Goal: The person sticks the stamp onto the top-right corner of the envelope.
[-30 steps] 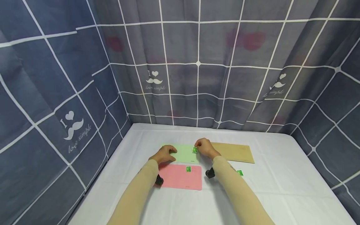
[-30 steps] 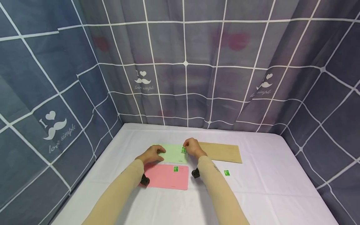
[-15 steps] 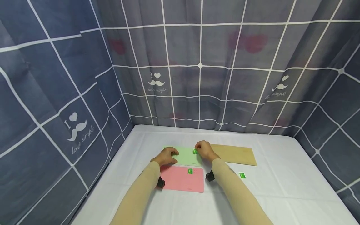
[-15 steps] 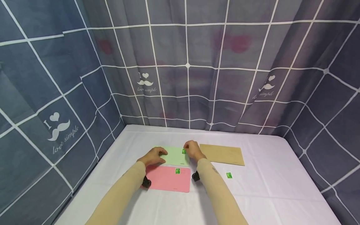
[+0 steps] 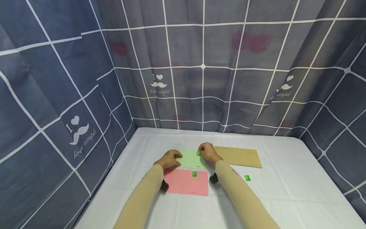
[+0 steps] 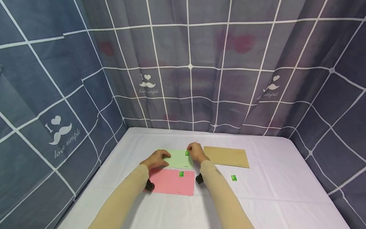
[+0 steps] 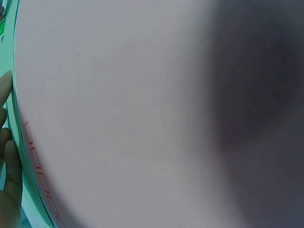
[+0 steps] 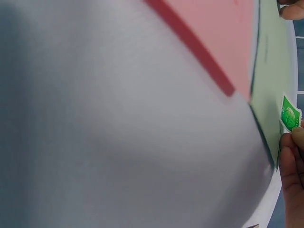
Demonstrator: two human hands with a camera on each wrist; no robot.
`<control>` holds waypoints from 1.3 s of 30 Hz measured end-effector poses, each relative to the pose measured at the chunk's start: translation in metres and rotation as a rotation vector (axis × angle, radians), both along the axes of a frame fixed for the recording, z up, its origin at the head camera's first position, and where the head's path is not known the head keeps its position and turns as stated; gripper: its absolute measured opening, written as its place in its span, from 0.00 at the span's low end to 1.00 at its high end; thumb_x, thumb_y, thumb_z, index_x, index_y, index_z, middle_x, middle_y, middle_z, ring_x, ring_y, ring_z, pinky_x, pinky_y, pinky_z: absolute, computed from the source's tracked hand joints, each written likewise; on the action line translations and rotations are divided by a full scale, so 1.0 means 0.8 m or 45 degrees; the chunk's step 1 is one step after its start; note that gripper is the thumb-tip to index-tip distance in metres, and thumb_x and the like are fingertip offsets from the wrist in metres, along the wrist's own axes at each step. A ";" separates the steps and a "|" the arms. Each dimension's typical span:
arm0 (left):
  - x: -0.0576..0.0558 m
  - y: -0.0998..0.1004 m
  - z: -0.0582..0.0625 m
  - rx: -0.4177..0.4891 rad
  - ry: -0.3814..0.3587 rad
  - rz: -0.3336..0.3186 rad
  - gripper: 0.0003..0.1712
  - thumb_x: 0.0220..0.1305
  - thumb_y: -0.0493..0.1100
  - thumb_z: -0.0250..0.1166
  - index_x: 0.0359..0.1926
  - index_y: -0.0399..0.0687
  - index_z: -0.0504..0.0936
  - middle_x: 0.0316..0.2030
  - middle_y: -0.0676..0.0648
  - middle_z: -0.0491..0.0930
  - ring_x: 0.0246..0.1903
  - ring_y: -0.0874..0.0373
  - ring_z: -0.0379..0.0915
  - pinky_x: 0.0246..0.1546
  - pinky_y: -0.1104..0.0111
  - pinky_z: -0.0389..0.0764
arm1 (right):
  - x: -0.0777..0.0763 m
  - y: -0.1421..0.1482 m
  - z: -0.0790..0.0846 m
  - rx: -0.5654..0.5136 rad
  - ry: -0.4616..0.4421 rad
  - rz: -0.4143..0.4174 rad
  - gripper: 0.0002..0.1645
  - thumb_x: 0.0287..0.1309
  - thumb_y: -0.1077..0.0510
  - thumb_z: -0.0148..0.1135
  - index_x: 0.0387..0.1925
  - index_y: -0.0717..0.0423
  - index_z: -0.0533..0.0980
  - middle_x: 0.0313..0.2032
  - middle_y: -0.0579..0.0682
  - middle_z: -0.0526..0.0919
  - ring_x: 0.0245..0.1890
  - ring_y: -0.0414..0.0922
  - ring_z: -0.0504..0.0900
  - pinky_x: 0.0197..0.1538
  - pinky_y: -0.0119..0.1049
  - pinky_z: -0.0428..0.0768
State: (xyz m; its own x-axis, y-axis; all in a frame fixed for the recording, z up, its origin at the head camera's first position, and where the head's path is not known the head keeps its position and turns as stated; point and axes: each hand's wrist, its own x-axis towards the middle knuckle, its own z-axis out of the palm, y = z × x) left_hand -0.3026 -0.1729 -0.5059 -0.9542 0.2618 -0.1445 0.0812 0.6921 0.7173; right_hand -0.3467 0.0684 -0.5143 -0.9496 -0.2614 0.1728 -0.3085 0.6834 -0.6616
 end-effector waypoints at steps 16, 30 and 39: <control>-0.002 -0.002 -0.004 0.013 -0.005 -0.007 0.21 0.53 0.34 0.76 0.50 0.46 0.83 0.55 0.45 0.79 0.59 0.47 0.74 0.63 0.56 0.75 | -0.007 -0.008 -0.006 0.022 -0.018 -0.063 0.09 0.56 0.72 0.61 0.33 0.63 0.86 0.33 0.55 0.87 0.38 0.48 0.82 0.45 0.42 0.82; -0.004 -0.002 0.002 0.010 0.019 -0.034 0.22 0.52 0.33 0.76 0.50 0.44 0.84 0.54 0.44 0.80 0.58 0.46 0.74 0.63 0.55 0.75 | -0.009 -0.011 -0.007 -0.013 -0.035 -0.125 0.09 0.55 0.72 0.60 0.34 0.64 0.85 0.34 0.57 0.88 0.38 0.50 0.82 0.45 0.43 0.82; -0.002 -0.001 0.003 0.014 0.004 -0.027 0.22 0.52 0.33 0.76 0.50 0.44 0.84 0.54 0.44 0.80 0.58 0.47 0.74 0.62 0.55 0.76 | -0.009 -0.007 -0.012 -0.008 -0.035 -0.110 0.09 0.57 0.71 0.61 0.37 0.66 0.85 0.35 0.58 0.87 0.38 0.50 0.82 0.44 0.44 0.83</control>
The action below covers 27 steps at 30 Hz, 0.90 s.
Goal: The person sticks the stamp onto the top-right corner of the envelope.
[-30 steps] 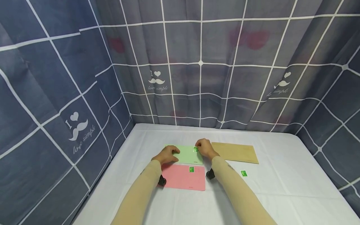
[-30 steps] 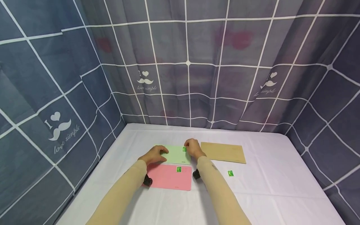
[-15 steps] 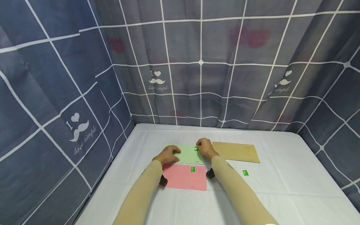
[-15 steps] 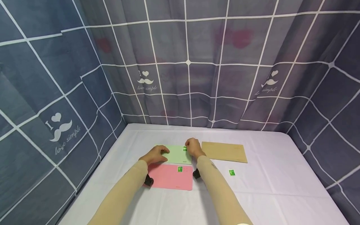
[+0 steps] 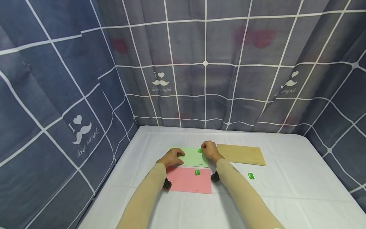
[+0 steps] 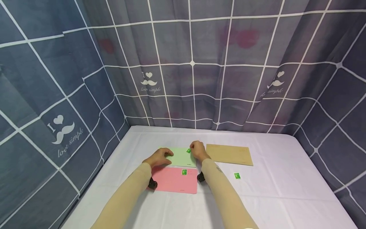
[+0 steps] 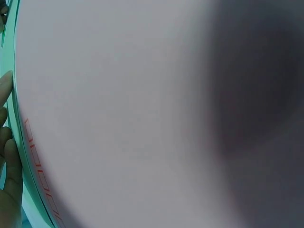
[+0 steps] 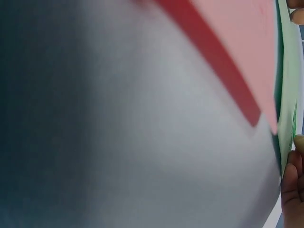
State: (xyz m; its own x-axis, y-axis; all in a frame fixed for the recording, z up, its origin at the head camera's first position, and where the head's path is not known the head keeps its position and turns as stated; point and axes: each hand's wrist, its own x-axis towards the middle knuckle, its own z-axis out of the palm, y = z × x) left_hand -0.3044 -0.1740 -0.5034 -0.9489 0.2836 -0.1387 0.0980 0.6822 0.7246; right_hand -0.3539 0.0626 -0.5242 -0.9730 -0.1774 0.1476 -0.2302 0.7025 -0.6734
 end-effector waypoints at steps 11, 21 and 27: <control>-0.003 0.001 -0.003 -0.016 0.023 -0.001 0.21 0.52 0.33 0.77 0.49 0.45 0.84 0.54 0.45 0.81 0.57 0.48 0.75 0.62 0.56 0.76 | 0.004 0.005 0.003 0.011 0.005 0.077 0.12 0.60 0.72 0.57 0.40 0.67 0.85 0.41 0.60 0.87 0.47 0.55 0.84 0.51 0.47 0.83; -0.003 0.004 -0.003 0.005 -0.010 -0.019 0.21 0.54 0.34 0.75 0.50 0.46 0.84 0.55 0.45 0.80 0.58 0.48 0.74 0.62 0.56 0.76 | 0.017 0.029 0.023 0.302 0.152 0.300 0.15 0.63 0.69 0.57 0.47 0.71 0.82 0.48 0.65 0.85 0.55 0.59 0.83 0.60 0.51 0.80; -0.002 0.000 -0.001 -0.004 0.003 -0.009 0.21 0.53 0.32 0.75 0.49 0.44 0.84 0.54 0.44 0.80 0.57 0.47 0.74 0.62 0.55 0.76 | 0.035 0.032 0.036 0.438 0.106 0.497 0.23 0.67 0.62 0.56 0.58 0.75 0.74 0.58 0.68 0.79 0.63 0.62 0.76 0.69 0.53 0.72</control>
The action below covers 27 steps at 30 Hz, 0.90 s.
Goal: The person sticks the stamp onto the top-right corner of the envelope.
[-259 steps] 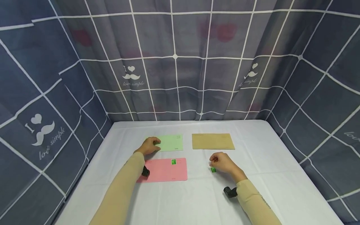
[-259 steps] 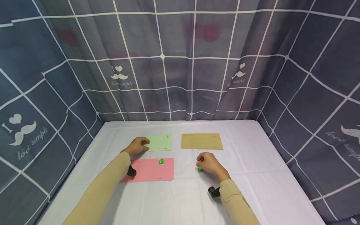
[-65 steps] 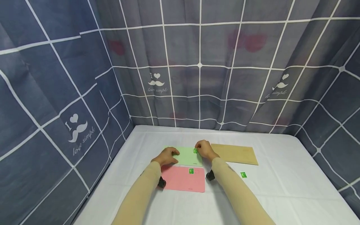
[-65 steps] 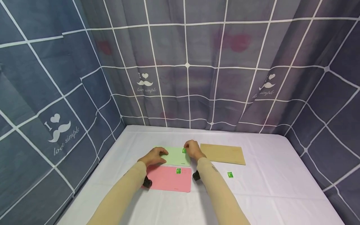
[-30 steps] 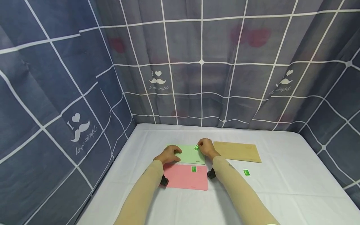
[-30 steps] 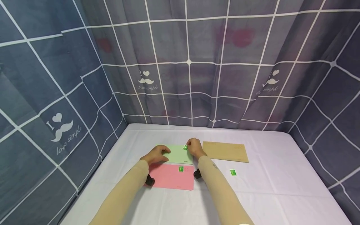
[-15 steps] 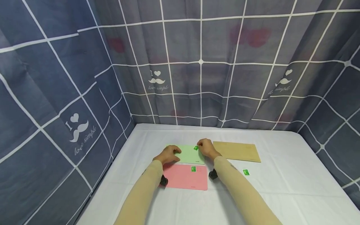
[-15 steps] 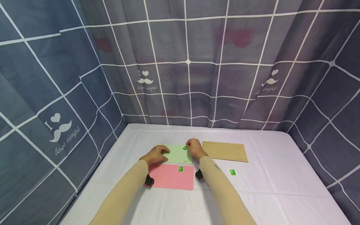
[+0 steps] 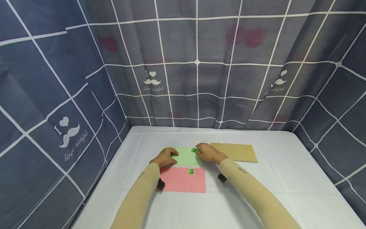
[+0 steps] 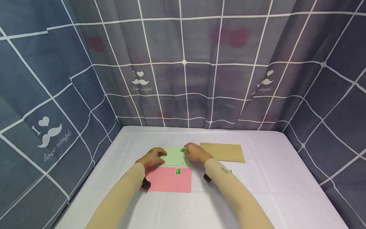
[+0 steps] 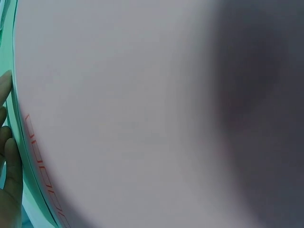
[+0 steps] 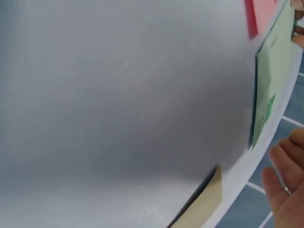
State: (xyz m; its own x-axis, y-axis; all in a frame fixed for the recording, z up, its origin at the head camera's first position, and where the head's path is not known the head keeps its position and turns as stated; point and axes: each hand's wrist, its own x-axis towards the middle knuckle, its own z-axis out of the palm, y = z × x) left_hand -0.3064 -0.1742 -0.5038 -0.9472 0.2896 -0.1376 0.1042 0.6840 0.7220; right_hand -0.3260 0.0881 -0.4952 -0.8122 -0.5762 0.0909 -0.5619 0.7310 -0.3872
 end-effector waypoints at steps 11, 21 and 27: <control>0.001 -0.002 -0.002 -0.011 -0.001 0.015 0.20 0.52 0.32 0.75 0.48 0.43 0.84 0.53 0.44 0.81 0.57 0.47 0.75 0.62 0.55 0.76 | 0.021 -0.010 -0.005 0.167 -0.197 0.015 0.37 0.74 0.47 0.51 0.73 0.66 0.61 0.76 0.61 0.58 0.75 0.55 0.61 0.76 0.47 0.62; -0.004 0.001 0.000 -0.018 0.022 0.009 0.21 0.52 0.32 0.76 0.48 0.43 0.84 0.52 0.45 0.82 0.56 0.49 0.76 0.61 0.56 0.76 | 0.013 -0.010 -0.021 0.245 -0.208 0.012 0.37 0.76 0.44 0.46 0.75 0.61 0.57 0.78 0.56 0.54 0.76 0.52 0.59 0.76 0.45 0.62; -0.005 -0.001 0.000 -0.013 0.025 -0.009 0.20 0.52 0.32 0.76 0.48 0.43 0.84 0.52 0.45 0.82 0.56 0.48 0.76 0.62 0.55 0.76 | 0.011 -0.008 -0.022 0.263 -0.186 0.040 0.33 0.77 0.48 0.45 0.74 0.62 0.60 0.77 0.58 0.57 0.76 0.54 0.60 0.76 0.46 0.62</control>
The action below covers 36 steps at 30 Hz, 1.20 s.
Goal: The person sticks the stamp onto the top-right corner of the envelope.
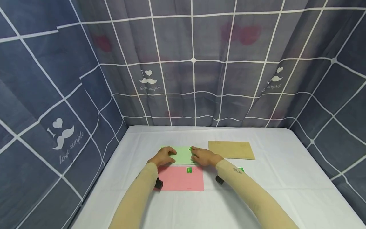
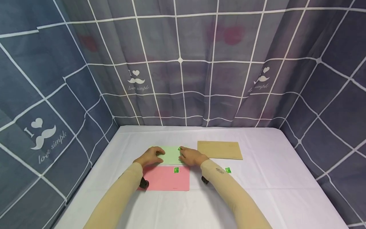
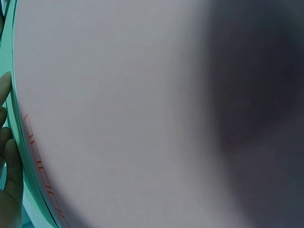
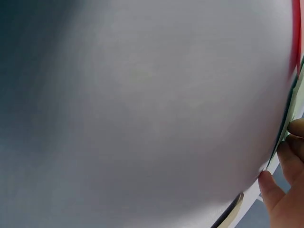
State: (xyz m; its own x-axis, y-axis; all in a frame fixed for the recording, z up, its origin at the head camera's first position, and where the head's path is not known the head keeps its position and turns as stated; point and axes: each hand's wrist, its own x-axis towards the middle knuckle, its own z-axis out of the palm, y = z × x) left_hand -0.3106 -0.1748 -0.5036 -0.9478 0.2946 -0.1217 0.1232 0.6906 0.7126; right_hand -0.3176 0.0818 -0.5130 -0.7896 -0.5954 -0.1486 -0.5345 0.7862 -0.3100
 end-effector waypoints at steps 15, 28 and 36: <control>0.001 0.000 0.002 -0.006 -0.003 -0.001 0.19 0.53 0.33 0.75 0.48 0.45 0.85 0.53 0.45 0.81 0.57 0.48 0.75 0.63 0.55 0.75 | -0.008 0.004 0.003 -0.047 0.066 0.059 0.16 0.74 0.50 0.52 0.43 0.58 0.78 0.73 0.57 0.66 0.70 0.55 0.70 0.71 0.46 0.70; -0.001 -0.001 -0.002 -0.026 0.023 -0.013 0.19 0.52 0.33 0.76 0.47 0.45 0.85 0.51 0.46 0.82 0.55 0.49 0.76 0.61 0.55 0.76 | -0.012 0.007 0.002 0.048 0.103 0.030 0.29 0.72 0.46 0.53 0.67 0.58 0.71 0.72 0.54 0.68 0.72 0.53 0.68 0.74 0.47 0.66; 0.001 -0.001 0.000 -0.008 0.021 -0.010 0.19 0.53 0.33 0.76 0.47 0.44 0.85 0.52 0.46 0.82 0.55 0.49 0.75 0.62 0.55 0.75 | -0.011 0.007 0.006 0.050 0.103 0.037 0.31 0.72 0.46 0.51 0.69 0.58 0.68 0.71 0.56 0.69 0.72 0.55 0.67 0.75 0.48 0.64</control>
